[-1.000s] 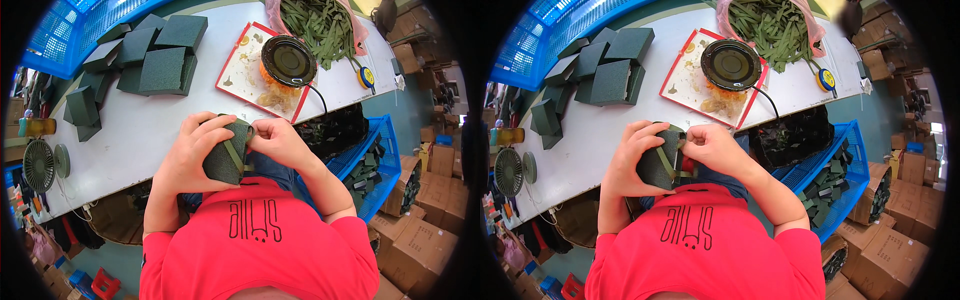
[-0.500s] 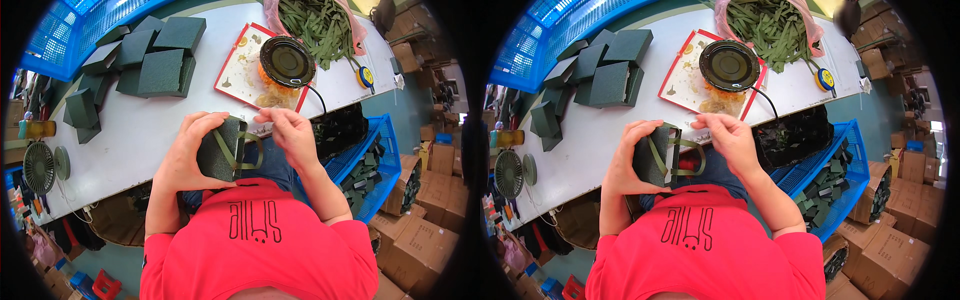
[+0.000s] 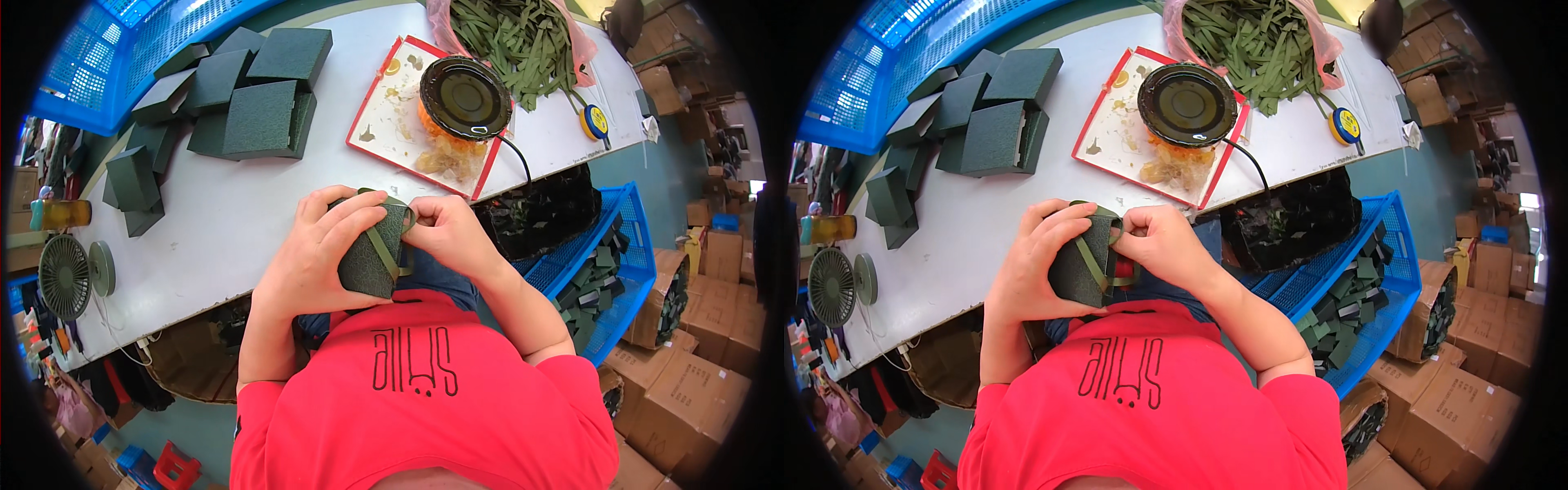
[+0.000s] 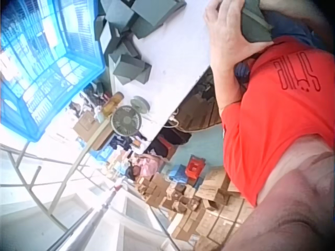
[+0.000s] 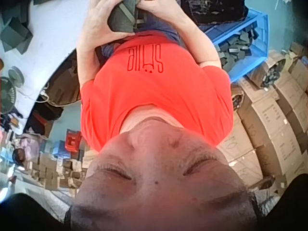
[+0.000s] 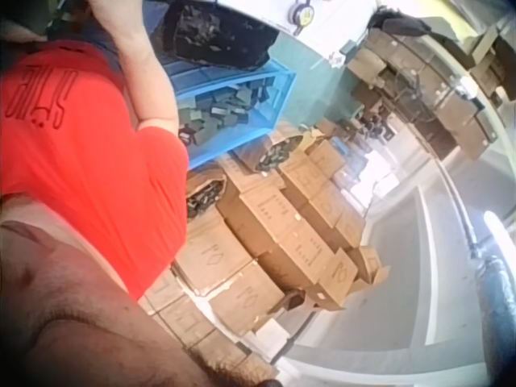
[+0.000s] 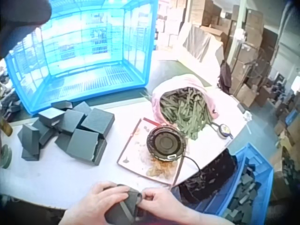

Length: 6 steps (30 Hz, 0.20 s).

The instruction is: The person wraps a green rectangular sponge with a green fabric strip. They pick up a sponge, wrap the strip around it, and secure it by tucking the end into the fabric. The process is repeated for multiple sponges, which are then placed into a blue plastic basket.

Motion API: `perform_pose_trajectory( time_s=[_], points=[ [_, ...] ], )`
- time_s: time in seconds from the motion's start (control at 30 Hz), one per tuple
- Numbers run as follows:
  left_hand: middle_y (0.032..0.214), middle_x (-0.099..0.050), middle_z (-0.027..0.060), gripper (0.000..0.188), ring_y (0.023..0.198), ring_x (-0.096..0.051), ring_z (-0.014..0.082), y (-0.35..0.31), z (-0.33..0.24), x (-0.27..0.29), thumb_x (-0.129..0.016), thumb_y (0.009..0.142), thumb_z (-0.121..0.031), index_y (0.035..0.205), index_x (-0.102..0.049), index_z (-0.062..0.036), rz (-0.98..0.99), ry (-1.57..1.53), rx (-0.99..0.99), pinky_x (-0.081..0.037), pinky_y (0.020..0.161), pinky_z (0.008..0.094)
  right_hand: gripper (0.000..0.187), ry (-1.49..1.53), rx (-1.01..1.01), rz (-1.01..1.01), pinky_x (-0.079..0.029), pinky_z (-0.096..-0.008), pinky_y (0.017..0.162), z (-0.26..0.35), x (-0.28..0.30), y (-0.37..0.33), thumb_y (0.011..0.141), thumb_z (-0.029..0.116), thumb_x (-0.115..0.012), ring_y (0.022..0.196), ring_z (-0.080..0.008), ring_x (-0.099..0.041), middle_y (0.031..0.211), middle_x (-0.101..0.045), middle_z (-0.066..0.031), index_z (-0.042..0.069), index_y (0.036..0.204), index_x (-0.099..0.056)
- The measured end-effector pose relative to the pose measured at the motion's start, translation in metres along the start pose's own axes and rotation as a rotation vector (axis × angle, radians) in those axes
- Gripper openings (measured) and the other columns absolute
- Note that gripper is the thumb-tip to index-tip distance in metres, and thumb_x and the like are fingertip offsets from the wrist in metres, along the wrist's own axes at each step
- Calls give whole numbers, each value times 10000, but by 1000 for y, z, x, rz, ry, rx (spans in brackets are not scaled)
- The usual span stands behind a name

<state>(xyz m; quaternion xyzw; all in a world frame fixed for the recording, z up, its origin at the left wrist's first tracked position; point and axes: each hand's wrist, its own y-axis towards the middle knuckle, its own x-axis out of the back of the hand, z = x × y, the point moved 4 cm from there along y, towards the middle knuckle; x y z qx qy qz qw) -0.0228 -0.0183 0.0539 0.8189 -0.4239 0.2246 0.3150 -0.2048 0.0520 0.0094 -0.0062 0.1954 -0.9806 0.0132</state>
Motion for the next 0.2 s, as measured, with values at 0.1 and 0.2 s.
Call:
perform_pose_trajectory(
  time_s=[0.1,0.2],
  points=[
    [1396,-560,115,954,1243,-479,376,-3,5,0,-954,514,-262,1331,-495,-85,-26,-86,16,-406,1056,485,213,206,-58,45,-440,-214,563,-7,0,4,956,193,-686,724,-32,-578,826,-669,-16,-14,1006,-689],
    [1428,-538,139,1020,1282,-466,364,-9,11,4,-976,505,-260,1372,-465,-92,-69,-169,34,-409,1069,483,525,468,14,80,-484,-192,675,4,18,-2,976,293,-674,763,-72,-618,1207,-677,-59,47,1415,-525]
  ],
)
